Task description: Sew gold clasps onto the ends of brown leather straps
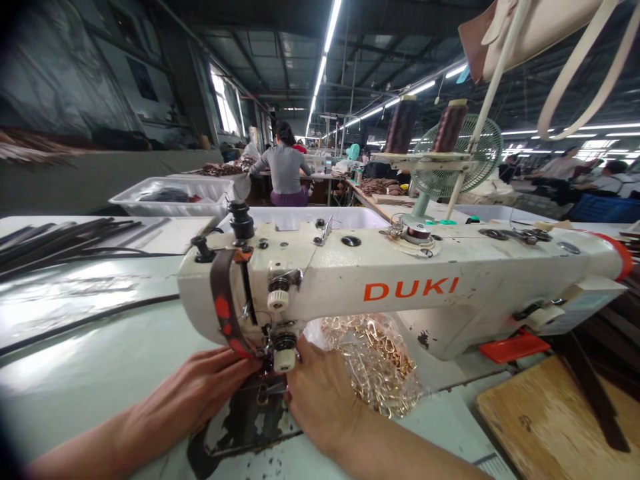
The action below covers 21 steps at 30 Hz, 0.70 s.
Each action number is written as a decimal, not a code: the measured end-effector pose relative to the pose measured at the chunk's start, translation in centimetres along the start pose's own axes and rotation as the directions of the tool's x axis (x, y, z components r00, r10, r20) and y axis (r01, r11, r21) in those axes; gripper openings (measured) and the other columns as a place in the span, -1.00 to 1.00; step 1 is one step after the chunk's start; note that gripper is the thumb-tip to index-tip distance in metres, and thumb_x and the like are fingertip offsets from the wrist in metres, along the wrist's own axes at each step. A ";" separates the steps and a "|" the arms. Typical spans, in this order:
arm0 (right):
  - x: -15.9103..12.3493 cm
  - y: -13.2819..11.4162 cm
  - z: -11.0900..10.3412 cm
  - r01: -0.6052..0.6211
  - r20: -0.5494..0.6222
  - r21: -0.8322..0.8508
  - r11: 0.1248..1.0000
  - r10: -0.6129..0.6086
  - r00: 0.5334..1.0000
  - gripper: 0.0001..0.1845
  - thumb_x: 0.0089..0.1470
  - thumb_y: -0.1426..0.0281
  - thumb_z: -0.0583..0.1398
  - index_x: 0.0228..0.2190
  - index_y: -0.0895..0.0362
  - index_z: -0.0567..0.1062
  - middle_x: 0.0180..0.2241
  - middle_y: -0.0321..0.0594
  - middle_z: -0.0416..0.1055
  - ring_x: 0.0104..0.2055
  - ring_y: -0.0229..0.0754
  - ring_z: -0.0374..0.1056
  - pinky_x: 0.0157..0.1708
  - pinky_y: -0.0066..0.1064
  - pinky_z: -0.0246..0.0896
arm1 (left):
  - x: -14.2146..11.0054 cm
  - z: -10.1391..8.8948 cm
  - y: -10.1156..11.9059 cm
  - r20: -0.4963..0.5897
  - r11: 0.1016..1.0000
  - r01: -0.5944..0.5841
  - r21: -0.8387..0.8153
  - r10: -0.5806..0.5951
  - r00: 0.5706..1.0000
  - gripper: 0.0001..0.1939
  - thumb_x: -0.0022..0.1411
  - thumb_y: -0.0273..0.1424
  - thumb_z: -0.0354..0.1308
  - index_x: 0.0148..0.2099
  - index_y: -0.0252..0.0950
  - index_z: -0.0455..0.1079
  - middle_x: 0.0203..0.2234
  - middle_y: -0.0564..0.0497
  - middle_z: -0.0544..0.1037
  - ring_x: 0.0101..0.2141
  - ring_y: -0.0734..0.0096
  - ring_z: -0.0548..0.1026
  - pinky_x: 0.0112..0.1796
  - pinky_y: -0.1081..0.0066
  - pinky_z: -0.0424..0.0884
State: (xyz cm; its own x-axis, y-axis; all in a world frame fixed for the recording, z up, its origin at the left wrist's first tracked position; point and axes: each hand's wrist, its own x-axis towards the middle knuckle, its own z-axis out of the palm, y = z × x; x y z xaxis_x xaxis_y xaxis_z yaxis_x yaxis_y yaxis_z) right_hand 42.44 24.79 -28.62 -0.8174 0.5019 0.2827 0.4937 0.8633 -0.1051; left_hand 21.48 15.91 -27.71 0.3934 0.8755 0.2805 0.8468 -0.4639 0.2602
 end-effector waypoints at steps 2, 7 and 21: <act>0.2 0.0 -0.1 0.004 0.013 0.006 1.000 -0.004 1.000 -0.62 -0.03 0.57 0.11 -0.16 0.07 0.49 -0.25 -0.15 0.50 -0.26 -0.01 0.44 -0.42 -0.35 0.19 | 0.2 0.0 -0.4 -0.058 0.995 0.030 -0.095 -0.036 0.998 -0.70 0.44 -0.45 -0.13 -0.02 -0.30 0.43 -0.16 -0.10 0.54 -0.21 0.26 0.51 -0.19 0.36 0.44; 0.5 0.2 -0.2 -0.041 0.061 0.031 0.999 0.039 0.997 -0.50 0.00 0.55 0.15 0.01 0.05 0.44 -0.21 -0.17 0.51 -0.25 -0.05 0.44 -0.35 -0.37 0.23 | 0.8 -0.3 -1.2 -0.102 0.981 0.061 -0.185 -0.081 0.991 -0.79 0.40 -0.41 0.02 -0.12 -0.25 0.50 -0.25 -0.01 0.58 -0.27 0.39 0.54 -0.19 0.46 0.44; 0.3 -0.1 -0.3 -0.053 0.026 0.044 0.998 0.051 0.998 -0.57 0.12 0.46 0.15 0.03 -0.01 0.45 -0.22 -0.22 0.53 -0.29 -0.08 0.45 -0.38 -0.39 0.22 | 0.6 0.5 -2.1 -0.114 0.982 -0.007 -0.190 -0.015 0.993 -0.76 0.41 -0.41 0.00 -0.07 -0.27 0.49 -0.22 -0.07 0.58 -0.22 0.30 0.55 -0.16 0.38 0.46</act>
State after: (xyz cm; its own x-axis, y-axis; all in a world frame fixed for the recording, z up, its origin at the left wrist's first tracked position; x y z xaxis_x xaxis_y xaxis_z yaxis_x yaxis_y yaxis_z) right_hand 42.23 24.79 -28.27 -0.7984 0.5468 0.2521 0.5224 0.8372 -0.1618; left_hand 20.10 17.49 -28.55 0.3372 0.8613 0.3802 0.7607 -0.4872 0.4290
